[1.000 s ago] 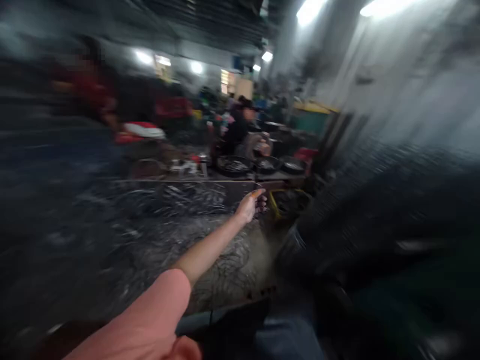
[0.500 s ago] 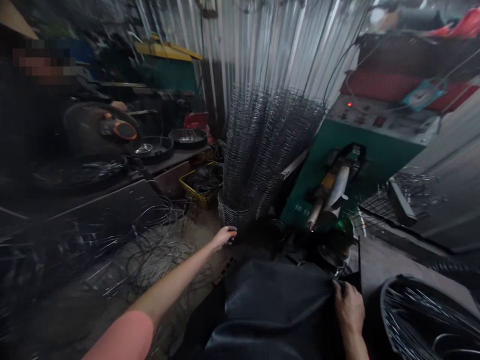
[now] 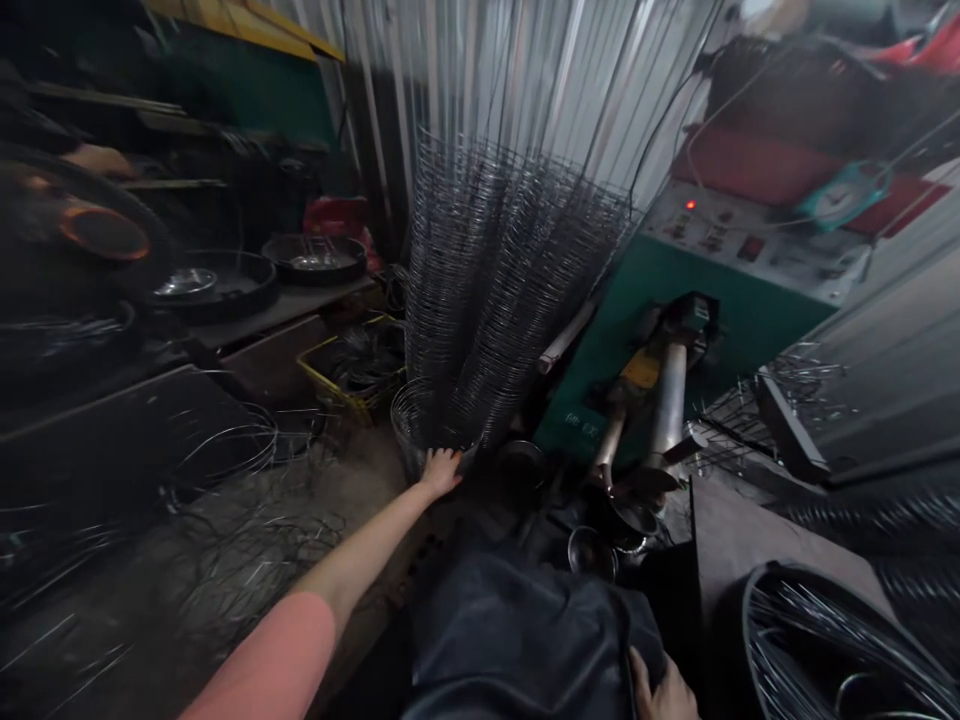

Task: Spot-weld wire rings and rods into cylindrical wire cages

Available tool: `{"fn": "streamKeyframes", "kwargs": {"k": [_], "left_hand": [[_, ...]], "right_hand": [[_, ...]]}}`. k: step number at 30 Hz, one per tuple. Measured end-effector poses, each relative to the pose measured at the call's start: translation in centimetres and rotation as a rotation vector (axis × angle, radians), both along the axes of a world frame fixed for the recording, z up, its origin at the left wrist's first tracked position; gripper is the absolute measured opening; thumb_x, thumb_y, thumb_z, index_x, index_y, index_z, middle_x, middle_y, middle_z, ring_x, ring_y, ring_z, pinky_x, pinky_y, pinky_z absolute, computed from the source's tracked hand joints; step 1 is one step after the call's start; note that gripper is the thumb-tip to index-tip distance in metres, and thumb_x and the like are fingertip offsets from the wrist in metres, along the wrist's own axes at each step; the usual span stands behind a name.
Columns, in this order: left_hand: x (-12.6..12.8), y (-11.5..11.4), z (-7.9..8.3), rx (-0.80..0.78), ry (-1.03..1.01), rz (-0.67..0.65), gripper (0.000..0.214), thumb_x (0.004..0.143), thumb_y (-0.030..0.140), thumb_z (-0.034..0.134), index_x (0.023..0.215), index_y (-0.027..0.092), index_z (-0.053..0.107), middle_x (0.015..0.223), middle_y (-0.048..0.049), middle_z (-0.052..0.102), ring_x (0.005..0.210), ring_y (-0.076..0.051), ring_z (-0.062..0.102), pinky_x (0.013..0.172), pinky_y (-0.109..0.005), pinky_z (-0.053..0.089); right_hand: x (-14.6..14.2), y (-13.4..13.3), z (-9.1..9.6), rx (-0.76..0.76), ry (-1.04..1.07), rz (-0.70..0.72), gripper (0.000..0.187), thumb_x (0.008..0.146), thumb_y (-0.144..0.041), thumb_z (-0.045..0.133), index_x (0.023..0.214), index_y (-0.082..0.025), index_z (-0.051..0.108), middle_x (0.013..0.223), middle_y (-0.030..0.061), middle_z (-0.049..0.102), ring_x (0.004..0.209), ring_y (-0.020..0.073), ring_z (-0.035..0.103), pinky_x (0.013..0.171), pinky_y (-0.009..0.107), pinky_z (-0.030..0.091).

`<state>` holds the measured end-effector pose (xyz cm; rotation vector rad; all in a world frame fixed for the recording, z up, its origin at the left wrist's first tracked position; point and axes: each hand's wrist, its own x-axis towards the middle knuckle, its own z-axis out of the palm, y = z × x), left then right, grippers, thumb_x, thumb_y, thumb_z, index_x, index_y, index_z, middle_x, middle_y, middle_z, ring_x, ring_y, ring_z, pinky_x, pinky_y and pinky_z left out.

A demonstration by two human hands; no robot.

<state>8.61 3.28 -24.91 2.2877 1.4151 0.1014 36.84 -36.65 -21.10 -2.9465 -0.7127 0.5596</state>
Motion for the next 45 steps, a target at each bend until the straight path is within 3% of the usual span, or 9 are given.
{"fn": "streamKeyframes", "kwargs": {"k": [6, 13, 17, 21, 27, 32, 35, 39, 45], "left_hand": [[-1.1, 0.6, 1.1, 0.062, -0.053, 0.022, 0.016, 0.079, 0.028, 0.052, 0.086, 0.021, 0.064, 0.096, -0.0101, 0.06, 0.1, -0.025, 0.049, 0.085, -0.041, 0.037], [-2.7, 5.3, 11.1, 0.349, -0.36, 0.284, 0.032, 0.089, 0.029, 0.033, 0.098, 0.016, 0.06, 0.105, -0.0148, 0.058, 0.103, -0.024, 0.049, 0.09, -0.038, 0.035], [-4.4, 2.4, 16.7, 0.437, -0.656, 0.182, 0.025, 0.086, 0.035, 0.043, 0.094, 0.019, 0.062, 0.097, -0.0082, 0.063, 0.092, -0.019, 0.056, 0.085, -0.03, 0.04], [-4.3, -4.0, 19.7, 0.192, -1.18, -0.069, 0.018, 0.073, 0.036, 0.062, 0.08, 0.02, 0.064, 0.07, -0.0018, 0.062, 0.066, -0.015, 0.055, 0.067, -0.026, 0.045], [0.7, -11.3, 18.4, -0.652, -1.592, 0.096, 0.018, 0.069, 0.032, 0.064, 0.079, 0.02, 0.057, 0.059, 0.0044, 0.047, 0.045, -0.006, 0.035, 0.047, -0.021, 0.039], [4.1, -14.0, 14.7, -0.99, -1.359, 0.234, 0.017, 0.075, 0.032, 0.054, 0.083, 0.016, 0.057, 0.059, 0.0027, 0.047, 0.048, -0.006, 0.04, 0.06, -0.027, 0.047], [4.3, -14.2, 13.5, -1.005, -1.203, 0.298, 0.025, 0.073, 0.03, 0.058, 0.095, 0.018, 0.057, 0.077, -0.0026, 0.058, 0.068, -0.012, 0.055, 0.07, -0.031, 0.048], [3.4, -15.8, 13.7, -0.673, -1.138, 0.394, 0.036, 0.075, 0.04, 0.056, 0.106, 0.022, 0.053, 0.102, -0.0065, 0.06, 0.094, -0.017, 0.056, 0.075, -0.03, 0.046], [3.7, -22.7, 16.3, -0.822, -1.059, 0.07, 0.05, 0.067, 0.049, 0.064, 0.107, 0.021, 0.055, 0.111, -0.0082, 0.058, 0.104, -0.022, 0.054, 0.077, -0.032, 0.047]], "right_hand": [[0.0, 0.8, 0.4, 0.024, 0.001, 0.017, 0.072, 0.074, -0.07, 0.025, 0.111, -0.014, 0.052, 0.109, 0.0195, 0.06, 0.103, 0.0346, 0.056, 0.084, 0.047, 0.045], [-0.4, 0.2, 0.1, 0.125, 0.001, 0.0, 0.07, 0.071, -0.073, 0.027, 0.105, -0.019, 0.056, 0.104, 0.0184, 0.062, 0.097, 0.0365, 0.059, 0.082, 0.048, 0.047], [-0.6, 0.7, 0.9, 0.385, 0.013, -0.058, 0.083, 0.069, -0.073, 0.03, 0.122, -0.011, 0.044, 0.117, 0.0204, 0.055, 0.11, 0.0355, 0.051, 0.093, 0.046, 0.041], [-1.2, 3.2, 5.2, 0.759, 0.033, -0.064, 0.083, 0.07, -0.068, 0.039, 0.128, -0.007, 0.037, 0.131, 0.0203, 0.043, 0.123, 0.0306, 0.039, 0.103, 0.04, 0.03], [-4.1, 5.6, 12.6, 1.093, 0.479, 0.21, 0.065, 0.074, -0.062, 0.046, 0.121, -0.017, 0.049, 0.122, 0.0125, 0.053, 0.116, 0.0274, 0.046, 0.097, 0.039, 0.036], [-8.5, 2.4, 13.0, 1.199, 1.101, 0.153, 0.048, 0.072, -0.058, 0.056, 0.1, -0.02, 0.057, 0.074, 0.0046, 0.064, 0.064, 0.0175, 0.06, 0.06, 0.029, 0.048], [-9.9, 1.2, 12.5, 1.189, 1.186, 0.006, 0.034, 0.075, -0.049, 0.06, 0.089, -0.018, 0.056, 0.054, -0.0024, 0.056, 0.041, 0.0091, 0.047, 0.042, 0.02, 0.037], [-10.3, 1.7, 12.2, 1.194, 1.073, 0.044, 0.036, 0.077, -0.05, 0.058, 0.09, -0.017, 0.055, 0.055, -0.0028, 0.058, 0.042, 0.0094, 0.05, 0.043, 0.02, 0.039], [-12.3, 4.3, 11.1, 1.223, 1.037, 0.089, 0.043, 0.072, -0.059, 0.057, 0.086, -0.019, 0.055, 0.056, -0.004, 0.057, 0.043, 0.01, 0.051, 0.044, 0.022, 0.041]]}}
